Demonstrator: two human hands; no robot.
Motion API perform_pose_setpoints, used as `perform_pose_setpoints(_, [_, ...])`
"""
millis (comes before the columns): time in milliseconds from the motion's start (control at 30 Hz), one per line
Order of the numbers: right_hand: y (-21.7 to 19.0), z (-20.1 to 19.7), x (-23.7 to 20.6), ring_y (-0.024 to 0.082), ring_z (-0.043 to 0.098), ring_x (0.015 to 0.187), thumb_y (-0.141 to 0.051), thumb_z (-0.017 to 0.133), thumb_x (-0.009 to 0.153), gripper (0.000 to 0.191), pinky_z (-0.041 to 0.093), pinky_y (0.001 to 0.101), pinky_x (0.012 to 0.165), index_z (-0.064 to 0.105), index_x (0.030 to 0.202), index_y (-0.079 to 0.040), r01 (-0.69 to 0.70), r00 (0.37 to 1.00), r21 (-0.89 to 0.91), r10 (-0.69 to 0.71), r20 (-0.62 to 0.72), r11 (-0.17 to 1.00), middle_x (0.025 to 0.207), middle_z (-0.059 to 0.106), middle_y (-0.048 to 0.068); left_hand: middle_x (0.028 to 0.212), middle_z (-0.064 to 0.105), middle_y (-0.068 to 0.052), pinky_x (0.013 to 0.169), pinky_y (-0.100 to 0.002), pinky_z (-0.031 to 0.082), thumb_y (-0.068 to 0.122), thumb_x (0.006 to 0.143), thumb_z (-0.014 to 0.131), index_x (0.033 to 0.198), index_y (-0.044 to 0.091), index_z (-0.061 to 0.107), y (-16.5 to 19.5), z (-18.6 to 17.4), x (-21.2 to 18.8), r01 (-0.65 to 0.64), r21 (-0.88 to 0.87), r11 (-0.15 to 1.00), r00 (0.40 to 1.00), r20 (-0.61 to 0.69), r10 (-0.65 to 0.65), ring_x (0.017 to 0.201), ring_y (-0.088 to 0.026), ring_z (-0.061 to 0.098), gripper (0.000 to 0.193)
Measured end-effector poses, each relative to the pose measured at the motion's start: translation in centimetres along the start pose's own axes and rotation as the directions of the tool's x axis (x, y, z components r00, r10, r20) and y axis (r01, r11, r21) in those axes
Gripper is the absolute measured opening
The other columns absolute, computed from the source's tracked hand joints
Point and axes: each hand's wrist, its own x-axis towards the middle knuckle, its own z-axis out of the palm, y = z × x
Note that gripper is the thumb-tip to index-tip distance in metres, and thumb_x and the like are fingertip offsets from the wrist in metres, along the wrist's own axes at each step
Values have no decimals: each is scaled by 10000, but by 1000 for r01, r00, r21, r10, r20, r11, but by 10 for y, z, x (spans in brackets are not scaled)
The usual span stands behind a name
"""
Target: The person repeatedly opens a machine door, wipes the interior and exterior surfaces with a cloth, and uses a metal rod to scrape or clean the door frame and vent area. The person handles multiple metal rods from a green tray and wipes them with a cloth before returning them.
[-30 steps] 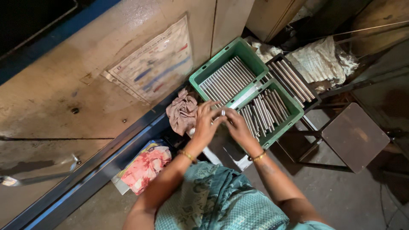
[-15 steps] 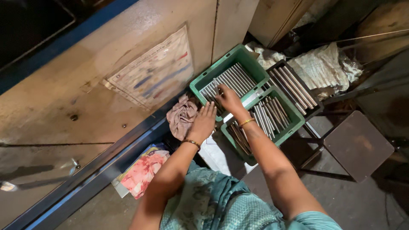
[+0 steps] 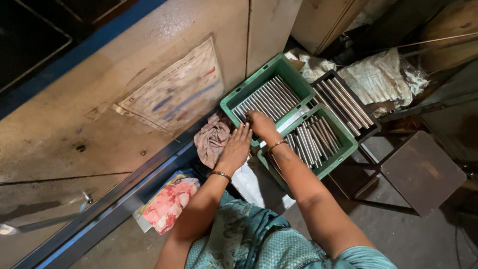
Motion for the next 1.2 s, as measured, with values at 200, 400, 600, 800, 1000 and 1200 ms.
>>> perform_pose_setpoints(200, [7, 5, 4, 362, 677, 1073, -164, 648, 891, 194, 529, 477, 923, 756, 1045, -117, 59, 997, 10, -59, 49, 998, 1062, 733, 180, 1623, 336, -241, 1246, -460, 231, 24, 900, 459, 1460, -79, 463, -4, 3, -1, -21, -48, 999, 999, -48, 18, 1526, -362, 295, 569])
perform_pose_setpoints(400, [4, 6, 5, 376, 656, 1074, -153, 662, 856, 231, 512, 478, 930, 761, 1058, -99, 30, 999, -11, -30, 24, 999, 1077, 717, 194, 1624, 338, -235, 1249, -461, 229, 12, 899, 467, 1462, -86, 458, -6, 0, -4, -33, -111, 993, 997, -79, 24, 1527, -359, 296, 571])
perform_pose_setpoints(600, [2, 2, 5, 383, 653, 1073, -124, 702, 824, 238, 513, 465, 931, 764, 1048, -75, 77, 996, 94, -80, 28, 993, 1075, 711, 205, 1629, 323, -234, 1244, -451, 219, -19, 861, 463, 1476, -90, 433, -5, -1, -2, -10, -113, 994, 1000, -20, 8, 1527, -357, 282, 619])
perform_pose_setpoints(800, [2, 0, 8, 408, 672, 1005, -85, 691, 815, 198, 525, 481, 893, 782, 988, -51, 205, 975, 82, -211, 65, 975, 999, 727, 216, 1625, 316, -240, 1246, -464, 211, 19, 887, 502, 1478, -88, 427, -7, -1, -4, -12, -162, 987, 999, -31, 7, 1525, -368, 275, 605])
perform_pose_setpoints(1000, [-1, -1, 7, 404, 679, 959, -83, 700, 783, 216, 533, 482, 841, 786, 981, -71, 209, 973, 99, -217, 80, 973, 971, 725, 208, 1614, 335, -218, 1248, -457, 197, 85, 853, 606, 1453, -41, 459, -9, -14, -9, 30, -305, 952, 999, 20, -25, 1526, -359, 261, 631])
perform_pose_setpoints(1200, [-11, -7, -5, 395, 682, 931, -83, 685, 880, 121, 532, 467, 823, 759, 970, -51, 212, 972, 180, -189, -139, 961, 971, 725, 192, 1675, 270, -192, 1260, -501, 176, 145, 955, 620, 1507, 43, 490, -22, -21, -29, 132, -411, 902, 960, -173, -220, 1561, -381, 229, 575])
